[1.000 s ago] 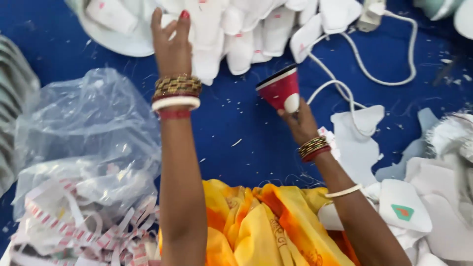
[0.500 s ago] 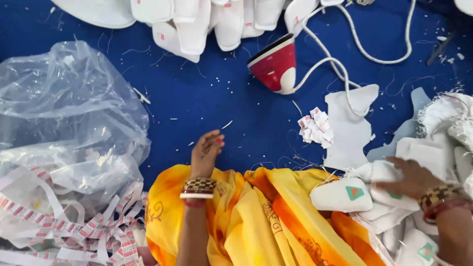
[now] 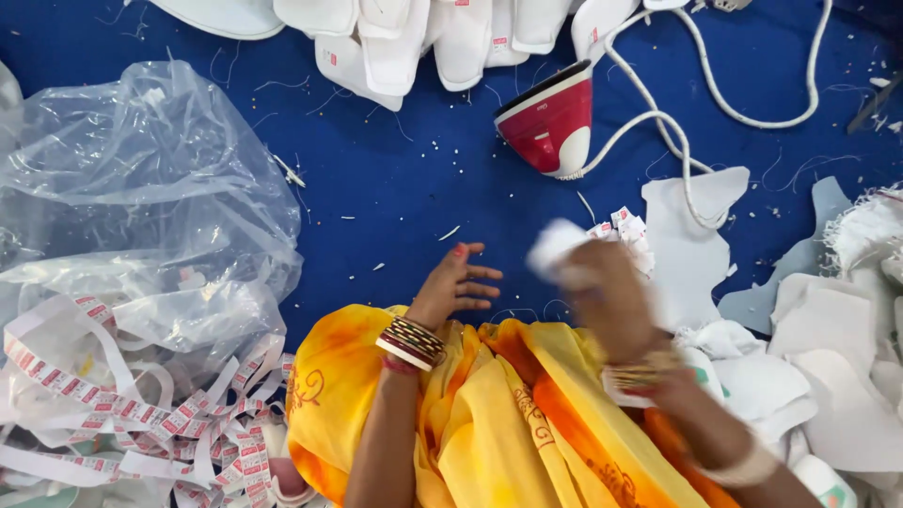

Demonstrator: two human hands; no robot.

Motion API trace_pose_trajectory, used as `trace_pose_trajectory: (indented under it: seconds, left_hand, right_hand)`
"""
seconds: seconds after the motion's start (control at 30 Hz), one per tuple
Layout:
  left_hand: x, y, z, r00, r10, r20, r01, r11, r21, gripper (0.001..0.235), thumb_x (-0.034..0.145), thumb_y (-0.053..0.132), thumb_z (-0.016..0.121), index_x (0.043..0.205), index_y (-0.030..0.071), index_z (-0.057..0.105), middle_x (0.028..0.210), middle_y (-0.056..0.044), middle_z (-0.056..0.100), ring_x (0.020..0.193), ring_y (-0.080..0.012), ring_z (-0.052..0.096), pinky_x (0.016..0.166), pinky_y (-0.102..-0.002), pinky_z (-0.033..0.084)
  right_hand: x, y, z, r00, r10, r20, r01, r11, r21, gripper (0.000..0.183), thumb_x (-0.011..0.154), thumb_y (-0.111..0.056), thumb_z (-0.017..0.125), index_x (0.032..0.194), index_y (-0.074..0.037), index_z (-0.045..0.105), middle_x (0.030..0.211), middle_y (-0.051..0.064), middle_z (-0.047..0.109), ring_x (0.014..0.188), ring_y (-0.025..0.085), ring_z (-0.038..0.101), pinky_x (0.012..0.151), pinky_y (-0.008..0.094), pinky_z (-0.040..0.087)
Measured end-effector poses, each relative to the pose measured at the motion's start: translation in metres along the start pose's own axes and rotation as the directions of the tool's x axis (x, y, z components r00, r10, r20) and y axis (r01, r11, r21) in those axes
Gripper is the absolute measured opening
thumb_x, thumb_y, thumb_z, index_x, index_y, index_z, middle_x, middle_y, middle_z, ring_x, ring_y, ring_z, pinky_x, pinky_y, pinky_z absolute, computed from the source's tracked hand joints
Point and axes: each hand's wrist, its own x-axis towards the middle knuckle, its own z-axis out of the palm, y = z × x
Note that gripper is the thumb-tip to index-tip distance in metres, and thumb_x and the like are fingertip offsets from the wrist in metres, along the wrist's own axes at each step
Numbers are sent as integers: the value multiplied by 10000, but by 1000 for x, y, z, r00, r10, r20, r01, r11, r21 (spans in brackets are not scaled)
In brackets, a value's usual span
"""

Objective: Iron labels or reinforcement onto shoe components using a hand iron.

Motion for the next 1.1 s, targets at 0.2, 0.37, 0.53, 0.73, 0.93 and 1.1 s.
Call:
trace_pose_trajectory:
  seconds: [0.2,0.37,0.53,0.73,0.93,1.1]
  left_hand:
    - [67,-78,-66,932,338,-130,-307,928,211,666,877,171,739,1452,64,419,1221,-160,694,1064,-267,701,856,-398,591]
    - [37,-40,-35,825,532,-192,-274,672,688,654,848,190,785,1425,33,520,1260,-184,676,1099,-316,703,908,-404,569]
    - [13,-14,-12,757,612,-230,-45,400,916,677,817,251,830,1396,50,543,1297,-215,595,1148,-393,600,958,-460,509]
    - [10,-10,-1,625,780,3,-162,127,979,590,763,238,850,1285,81,625,1285,-165,558,1198,-381,492,1032,-462,430]
    - [19,-20,1,671,737,74,-233,115,966,474,828,213,797,1267,97,660,1313,-128,555,1210,-352,500,1044,-431,439]
    - [19,-22,3,693,719,50,-197,123,973,466,815,216,793,1250,105,669,1322,-114,550,1212,-342,501,1018,-430,448]
  right_hand:
    - [36,-46,25,923,195,333,-225,973,55,260,724,-16,709,969,-93,752,1128,126,687,1132,318,627,962,438,507]
    - [18,99,-1,917,386,96,-338,884,-324,212,890,-59,714,1087,-108,776,1103,138,693,1042,320,633,947,425,519]
    - [28,126,-20,953,228,200,-107,868,-484,318,748,-85,798,1058,-153,806,1103,135,698,1019,363,602,908,451,506]
    - [44,112,-35,918,337,207,-205,853,-480,139,835,-158,845,954,-110,790,1048,139,716,1009,320,639,960,443,508]
    - [57,81,10,611,686,396,-787,580,209,257,956,-215,693,1190,-111,710,1051,88,780,897,150,723,786,296,570]
    - [63,67,115,650,539,535,-760,440,479,262,926,-131,742,1157,-12,707,983,99,741,821,131,705,712,258,580]
